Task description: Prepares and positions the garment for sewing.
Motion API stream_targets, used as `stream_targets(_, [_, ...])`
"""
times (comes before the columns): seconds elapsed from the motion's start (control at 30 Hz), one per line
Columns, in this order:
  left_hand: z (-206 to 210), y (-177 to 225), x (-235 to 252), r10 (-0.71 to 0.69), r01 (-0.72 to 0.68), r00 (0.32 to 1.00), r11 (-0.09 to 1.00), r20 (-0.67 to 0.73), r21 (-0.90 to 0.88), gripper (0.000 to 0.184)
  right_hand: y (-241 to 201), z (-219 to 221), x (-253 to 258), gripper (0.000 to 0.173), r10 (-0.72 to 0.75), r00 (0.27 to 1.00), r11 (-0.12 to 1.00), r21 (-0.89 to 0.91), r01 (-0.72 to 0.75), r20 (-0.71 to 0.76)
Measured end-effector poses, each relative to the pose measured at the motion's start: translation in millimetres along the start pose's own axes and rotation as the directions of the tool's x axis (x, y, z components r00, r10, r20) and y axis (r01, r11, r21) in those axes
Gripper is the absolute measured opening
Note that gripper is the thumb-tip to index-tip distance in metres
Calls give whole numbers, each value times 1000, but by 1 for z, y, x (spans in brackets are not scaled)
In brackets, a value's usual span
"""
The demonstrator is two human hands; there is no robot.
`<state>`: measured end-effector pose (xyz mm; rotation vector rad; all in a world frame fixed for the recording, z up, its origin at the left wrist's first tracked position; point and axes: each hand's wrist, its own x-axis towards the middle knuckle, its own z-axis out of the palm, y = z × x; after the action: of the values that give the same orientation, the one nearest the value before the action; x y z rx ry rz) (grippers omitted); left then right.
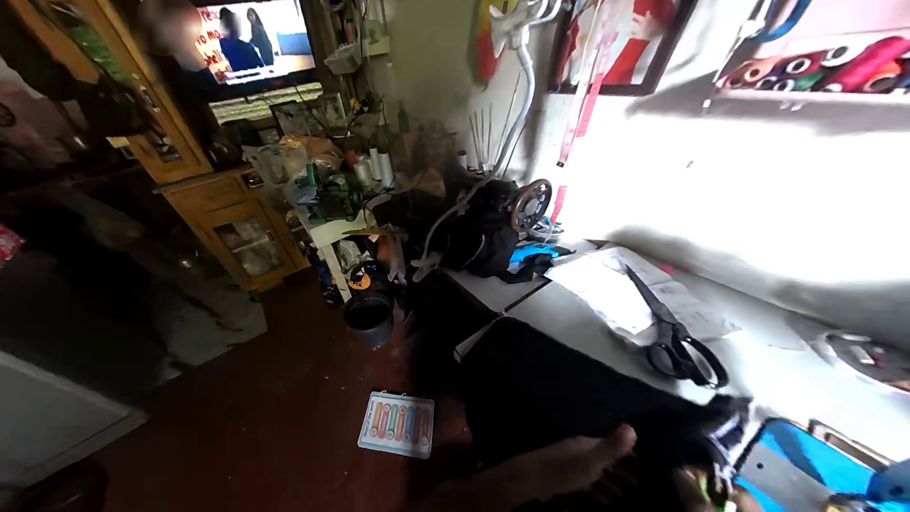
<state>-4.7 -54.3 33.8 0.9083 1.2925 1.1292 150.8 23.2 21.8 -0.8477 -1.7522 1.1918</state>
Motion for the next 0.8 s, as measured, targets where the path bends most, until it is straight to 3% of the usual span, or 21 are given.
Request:
stream_targets(0.07, [-8,6,-7,-30,41,998,978,56,-202,84,-16,21,-10,14,-82,991,994,80,74,102])
stream_targets(0.17, [-15,16,-12,-119,110,993,926,-2,-360,38,-27,42,-33,19,-129,925,992,54,118,358])
stream_targets(0.23, [-21,10,-8,-191,149,975,940,-111,-308,28,-26,45,-49,21,-55,868,998,48,37,493])
stream_targets(0.3, [-23,11,-11,-215,163,947,962,-238,-220,36,-20,35,-63,22,47,793,996,29,-82,608])
stream_targets(0.37, [-17,12,-16,-178,91,918,965,-355,-247,28,-16,16,-78,20,133,740,989,-40,-142,660])
stream_targets(0.43, [-21,-4,-17,-170,8,891,933,-421,-359,22,-13,-3,-91,20,155,744,988,-89,-128,649])
stream_targets(0.5, [-28,-20,-13,-167,-74,880,877,-444,-476,26,-7,-16,-97,22,147,810,989,-85,-119,568])
stream_targets(0.57, [-27,-22,-16,-208,-81,851,855,-482,-512,25,-7,-23,-99,28,230,853,972,-67,-226,469])
stream_targets(0.67, [-23,-19,-19,-148,-157,827,865,-543,-476,25,-9,-25,-97,35,380,826,901,36,-433,417])
stream_targets(0.8, [-18,-14,-27,-15,-239,797,910,-603,-339,22,-14,-16,-92,36,497,779,757,249,-605,382])
